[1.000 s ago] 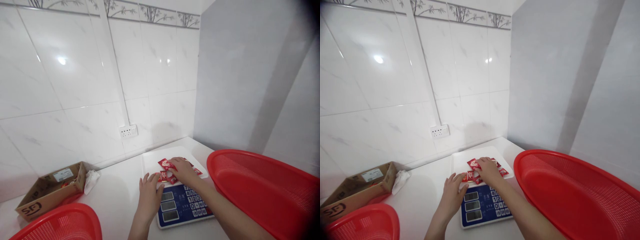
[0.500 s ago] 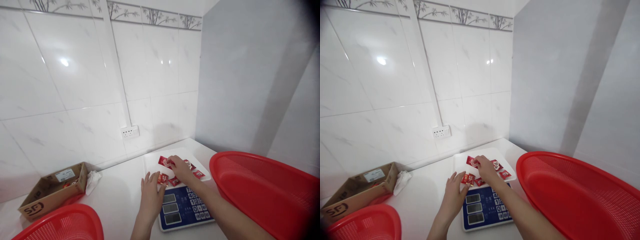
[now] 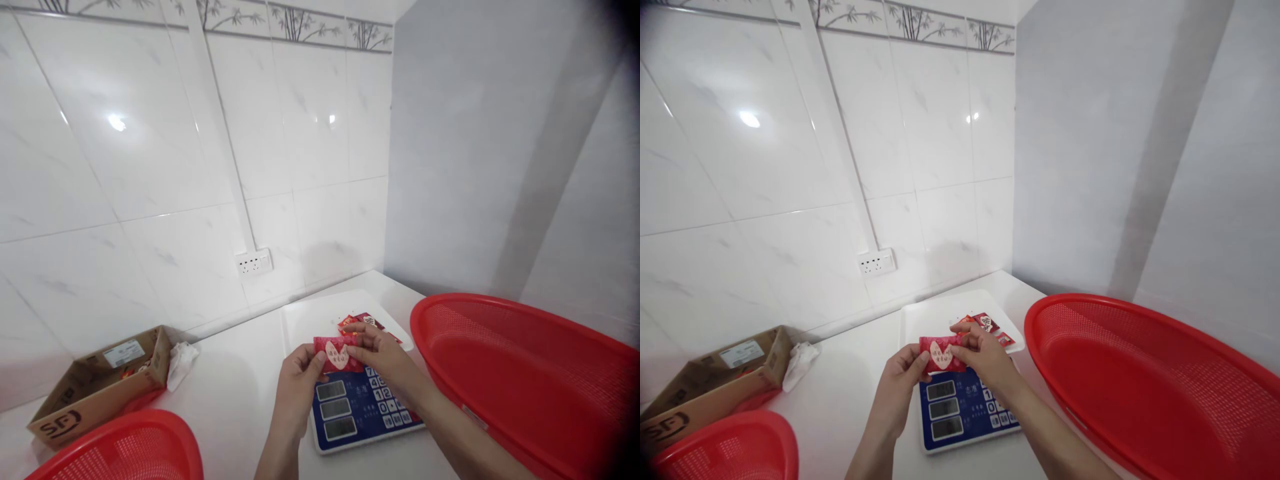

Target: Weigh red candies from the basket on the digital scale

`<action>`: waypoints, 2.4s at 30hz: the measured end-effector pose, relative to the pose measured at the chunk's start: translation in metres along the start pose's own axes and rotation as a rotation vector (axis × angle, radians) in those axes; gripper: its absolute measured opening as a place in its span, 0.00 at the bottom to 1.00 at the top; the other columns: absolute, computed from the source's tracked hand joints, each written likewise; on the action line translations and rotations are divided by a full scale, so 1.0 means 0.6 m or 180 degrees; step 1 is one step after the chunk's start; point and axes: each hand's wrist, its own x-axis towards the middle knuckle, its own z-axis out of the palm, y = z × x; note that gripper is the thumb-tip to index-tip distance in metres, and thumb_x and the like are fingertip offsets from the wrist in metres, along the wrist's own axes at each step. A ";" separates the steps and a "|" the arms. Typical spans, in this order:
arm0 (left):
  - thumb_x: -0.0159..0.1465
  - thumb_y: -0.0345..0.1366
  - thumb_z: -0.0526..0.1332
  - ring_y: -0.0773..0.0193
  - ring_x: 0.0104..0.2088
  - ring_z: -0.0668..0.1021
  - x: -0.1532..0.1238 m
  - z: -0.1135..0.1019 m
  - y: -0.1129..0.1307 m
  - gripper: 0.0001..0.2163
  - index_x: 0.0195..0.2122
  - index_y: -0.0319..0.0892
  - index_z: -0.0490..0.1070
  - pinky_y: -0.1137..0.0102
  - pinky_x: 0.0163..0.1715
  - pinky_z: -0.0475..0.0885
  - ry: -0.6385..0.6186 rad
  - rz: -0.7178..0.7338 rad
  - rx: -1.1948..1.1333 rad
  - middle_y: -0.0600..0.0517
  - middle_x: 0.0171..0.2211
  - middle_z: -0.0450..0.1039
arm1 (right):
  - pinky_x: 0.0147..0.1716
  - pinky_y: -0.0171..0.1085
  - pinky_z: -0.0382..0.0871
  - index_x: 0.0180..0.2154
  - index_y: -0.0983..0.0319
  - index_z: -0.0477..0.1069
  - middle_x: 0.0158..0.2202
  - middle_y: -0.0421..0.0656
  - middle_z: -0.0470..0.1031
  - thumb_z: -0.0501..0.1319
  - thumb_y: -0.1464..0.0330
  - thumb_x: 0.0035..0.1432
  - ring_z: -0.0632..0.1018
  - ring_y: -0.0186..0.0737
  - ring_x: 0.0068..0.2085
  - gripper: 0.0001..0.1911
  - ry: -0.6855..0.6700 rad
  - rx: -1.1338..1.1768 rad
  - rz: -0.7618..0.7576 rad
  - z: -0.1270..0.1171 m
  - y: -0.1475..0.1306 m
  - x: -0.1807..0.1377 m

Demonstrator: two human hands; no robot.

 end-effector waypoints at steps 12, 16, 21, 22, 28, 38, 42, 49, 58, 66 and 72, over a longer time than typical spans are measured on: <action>0.54 0.42 0.60 0.68 0.29 0.71 -0.003 0.016 0.000 0.11 0.30 0.39 0.71 0.74 0.28 0.64 -0.0011 -0.0147 -0.0263 0.52 0.27 0.73 | 0.36 0.38 0.67 0.40 0.59 0.66 0.26 0.37 0.72 0.67 0.63 0.41 0.75 0.37 0.32 0.22 0.0169 0.0730 0.0153 -0.007 0.023 -0.002; 0.55 0.42 0.59 0.68 0.28 0.70 -0.001 0.017 -0.003 0.11 0.30 0.39 0.70 0.74 0.28 0.63 0.0013 -0.0137 -0.0172 0.52 0.27 0.72 | 0.35 0.37 0.67 0.39 0.59 0.67 0.23 0.35 0.69 0.67 0.64 0.40 0.74 0.36 0.31 0.22 0.0281 0.0733 0.0185 -0.009 0.028 -0.003; 0.55 0.43 0.59 0.68 0.28 0.70 -0.001 0.018 -0.005 0.11 0.30 0.39 0.70 0.74 0.28 0.62 0.0025 -0.0119 -0.0054 0.52 0.27 0.71 | 0.32 0.36 0.66 0.39 0.61 0.67 0.24 0.36 0.69 0.67 0.63 0.41 0.73 0.35 0.29 0.20 0.0283 0.0617 0.0080 -0.012 0.027 -0.004; 0.54 0.43 0.59 0.68 0.27 0.69 -0.001 0.019 -0.005 0.11 0.29 0.39 0.69 0.75 0.27 0.62 0.0039 -0.0110 -0.0069 0.53 0.26 0.71 | 0.32 0.36 0.66 0.38 0.61 0.67 0.24 0.36 0.69 0.67 0.63 0.41 0.73 0.35 0.28 0.20 0.0290 0.0599 0.0060 -0.013 0.026 -0.004; 0.53 0.44 0.61 0.69 0.24 0.68 -0.002 0.024 -0.006 0.12 0.27 0.39 0.68 0.75 0.26 0.61 0.0076 -0.0077 -0.0101 0.54 0.23 0.70 | 0.34 0.37 0.66 0.38 0.60 0.67 0.24 0.36 0.69 0.67 0.63 0.41 0.73 0.36 0.31 0.20 0.0319 0.0643 0.0072 -0.017 0.029 -0.003; 0.53 0.46 0.60 0.69 0.24 0.67 0.004 0.025 -0.023 0.13 0.26 0.39 0.67 0.75 0.25 0.60 0.0132 0.0045 0.0142 0.54 0.23 0.68 | 0.29 0.34 0.62 0.27 0.63 0.70 0.24 0.37 0.71 0.63 0.60 0.45 0.70 0.33 0.27 0.12 0.0093 0.0162 0.0130 -0.021 0.027 -0.009; 0.53 0.45 0.60 0.69 0.25 0.68 0.003 0.027 -0.021 0.13 0.27 0.39 0.68 0.74 0.26 0.61 0.0113 0.0005 0.0117 0.53 0.24 0.70 | 0.29 0.34 0.61 0.25 0.63 0.68 0.23 0.36 0.71 0.64 0.60 0.44 0.69 0.33 0.27 0.13 0.0144 0.0216 0.0119 -0.022 0.027 -0.009; 0.54 0.44 0.60 0.68 0.28 0.70 -0.002 0.030 -0.008 0.12 0.31 0.40 0.70 0.75 0.28 0.62 -0.0008 -0.0141 -0.0013 0.52 0.27 0.72 | 0.28 0.34 0.62 0.24 0.62 0.68 0.22 0.36 0.70 0.64 0.59 0.44 0.69 0.33 0.26 0.14 0.0158 0.0211 0.0113 -0.024 0.032 -0.007; 0.52 0.45 0.61 0.68 0.26 0.69 0.000 0.030 -0.012 0.13 0.27 0.39 0.68 0.75 0.27 0.61 0.0049 -0.0151 -0.0068 0.53 0.25 0.71 | 0.26 0.33 0.60 0.24 0.61 0.68 0.22 0.36 0.69 0.64 0.58 0.43 0.68 0.32 0.25 0.14 0.0192 0.0121 0.0107 -0.025 0.030 -0.010; 0.53 0.44 0.61 0.71 0.23 0.66 -0.001 0.027 -0.015 0.12 0.25 0.39 0.67 0.76 0.25 0.60 -0.0079 -0.0100 -0.0363 0.55 0.22 0.68 | 0.23 0.32 0.56 0.20 0.61 0.62 0.19 0.34 0.64 0.64 0.58 0.43 0.64 0.30 0.22 0.16 0.0275 -0.0015 0.0152 -0.023 0.021 -0.015; 0.52 0.43 0.62 0.69 0.26 0.70 -0.004 0.029 -0.009 0.11 0.27 0.39 0.68 0.75 0.27 0.62 -0.0205 -0.0205 -0.0662 0.53 0.25 0.70 | 0.23 0.32 0.57 0.20 0.61 0.61 0.18 0.34 0.64 0.63 0.57 0.43 0.64 0.31 0.22 0.17 0.0234 0.0050 0.0162 -0.022 0.021 -0.016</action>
